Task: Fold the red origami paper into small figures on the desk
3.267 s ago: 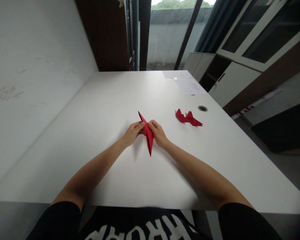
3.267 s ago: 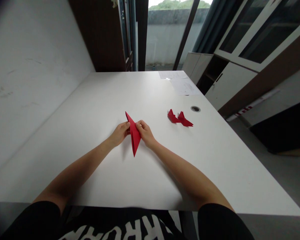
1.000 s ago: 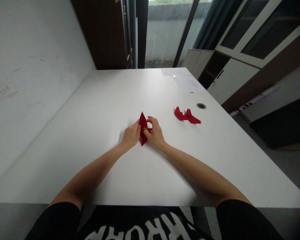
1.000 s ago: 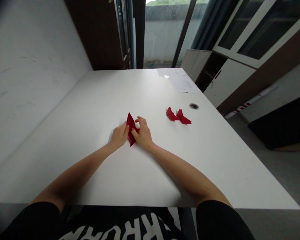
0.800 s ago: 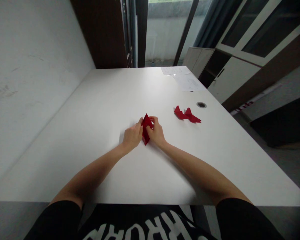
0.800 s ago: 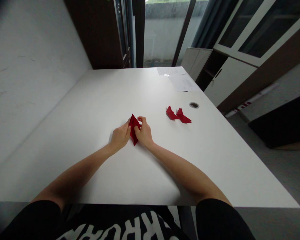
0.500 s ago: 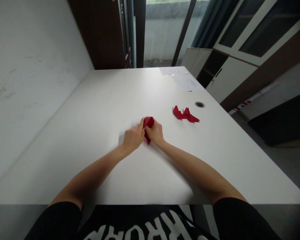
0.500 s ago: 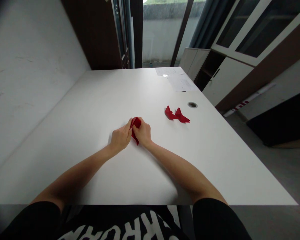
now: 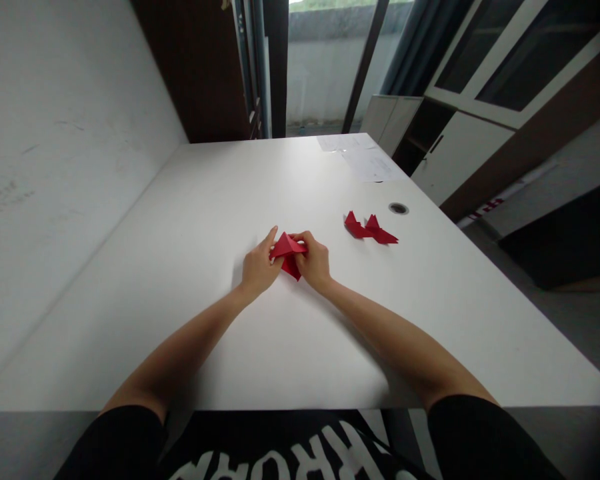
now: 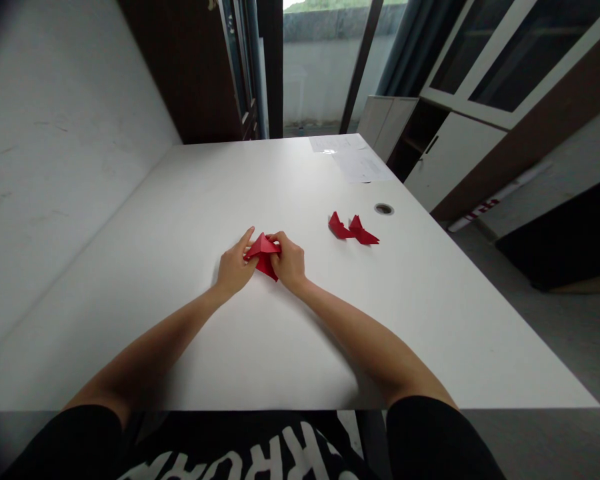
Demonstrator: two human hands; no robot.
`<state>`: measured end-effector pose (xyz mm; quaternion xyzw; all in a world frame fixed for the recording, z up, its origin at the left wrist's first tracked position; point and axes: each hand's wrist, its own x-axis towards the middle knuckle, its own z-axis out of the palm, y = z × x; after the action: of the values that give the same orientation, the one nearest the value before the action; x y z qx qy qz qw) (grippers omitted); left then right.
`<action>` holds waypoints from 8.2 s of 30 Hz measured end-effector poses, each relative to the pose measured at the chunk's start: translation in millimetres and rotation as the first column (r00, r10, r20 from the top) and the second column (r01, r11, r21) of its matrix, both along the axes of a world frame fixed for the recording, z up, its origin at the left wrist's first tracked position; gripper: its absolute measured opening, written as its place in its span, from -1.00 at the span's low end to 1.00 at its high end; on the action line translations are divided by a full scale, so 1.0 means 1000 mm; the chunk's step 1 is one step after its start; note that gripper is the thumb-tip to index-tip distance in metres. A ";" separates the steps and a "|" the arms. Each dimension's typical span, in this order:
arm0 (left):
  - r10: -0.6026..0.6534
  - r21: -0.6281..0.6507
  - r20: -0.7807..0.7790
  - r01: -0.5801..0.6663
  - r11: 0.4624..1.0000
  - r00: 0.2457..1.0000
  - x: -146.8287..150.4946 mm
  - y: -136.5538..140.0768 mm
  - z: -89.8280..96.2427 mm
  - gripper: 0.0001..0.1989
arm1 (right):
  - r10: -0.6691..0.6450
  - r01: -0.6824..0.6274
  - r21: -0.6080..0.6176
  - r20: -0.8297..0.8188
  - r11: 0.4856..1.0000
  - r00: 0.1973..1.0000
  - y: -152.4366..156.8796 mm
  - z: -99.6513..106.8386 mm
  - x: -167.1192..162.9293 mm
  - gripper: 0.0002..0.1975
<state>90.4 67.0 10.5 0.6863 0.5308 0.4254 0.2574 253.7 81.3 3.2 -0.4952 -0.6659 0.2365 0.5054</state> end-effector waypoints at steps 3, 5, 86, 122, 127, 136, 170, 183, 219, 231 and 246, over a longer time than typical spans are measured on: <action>-0.132 0.027 0.202 0.129 0.991 0.970 0.001 0.003 0.001 -0.30 | 0.043 -0.042 -0.027 0.059 0.999 0.997 0.002 0.000 0.001 -0.77; -0.211 0.012 0.317 0.219 0.976 0.924 0.001 0.005 0.001 -0.32 | 0.088 -0.086 -0.035 0.063 0.996 0.994 0.005 -0.001 0.003 -0.79; -0.064 -0.307 0.746 0.428 0.850 0.663 -0.026 0.038 -0.026 -0.69 | 0.254 -0.481 -0.403 -0.499 0.779 0.829 0.035 -0.028 0.019 -0.78; -0.110 -0.293 0.666 0.394 0.871 0.738 -0.028 0.035 -0.028 -0.62 | 0.309 -0.331 -0.148 -0.156 0.932 0.938 0.030 -0.021 0.025 -0.62; -0.187 -0.280 0.586 0.414 0.866 0.788 -0.027 0.032 -0.023 -0.62 | 0.247 -0.260 -0.225 -0.084 0.939 0.965 0.031 -0.021 0.025 -0.60; -0.157 -0.257 0.426 0.285 0.924 0.891 -0.028 0.029 -0.017 -0.62 | 0.380 -0.371 -0.203 0.003 0.906 0.925 0.024 -0.014 0.023 -0.63; -0.096 -0.048 0.137 0.103 0.994 0.986 -0.023 0.019 0.006 -0.73 | 0.343 -0.379 -0.244 -0.177 0.893 0.922 0.011 0.000 0.007 -0.60; 0.047 -0.109 0.353 -0.009 0.994 0.934 -0.034 0.034 -0.004 -0.71 | 0.389 -0.496 -0.244 -0.378 0.833 0.840 0.034 -0.016 0.029 -0.63; 0.190 -0.398 0.526 0.043 0.916 0.829 -0.039 0.046 -0.016 -0.69 | 0.095 -0.195 0.301 0.315 0.934 0.944 0.029 -0.020 0.032 -0.66; 0.006 -0.236 0.380 0.090 0.967 0.925 -0.023 0.027 -0.002 -0.82 | 0.227 -0.448 0.248 0.599 0.859 0.768 0.011 -0.011 0.022 -0.74; -0.188 0.096 -0.234 0.215 0.972 0.954 -0.035 0.022 0.028 -0.65 | 0.313 -0.299 -0.142 0.090 0.944 0.945 0.003 0.011 0.012 -0.83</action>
<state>55.2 88.7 38.1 0.7947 0.4569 0.3483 0.1961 265.2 84.6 14.4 -0.4289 -0.7455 0.3260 0.3924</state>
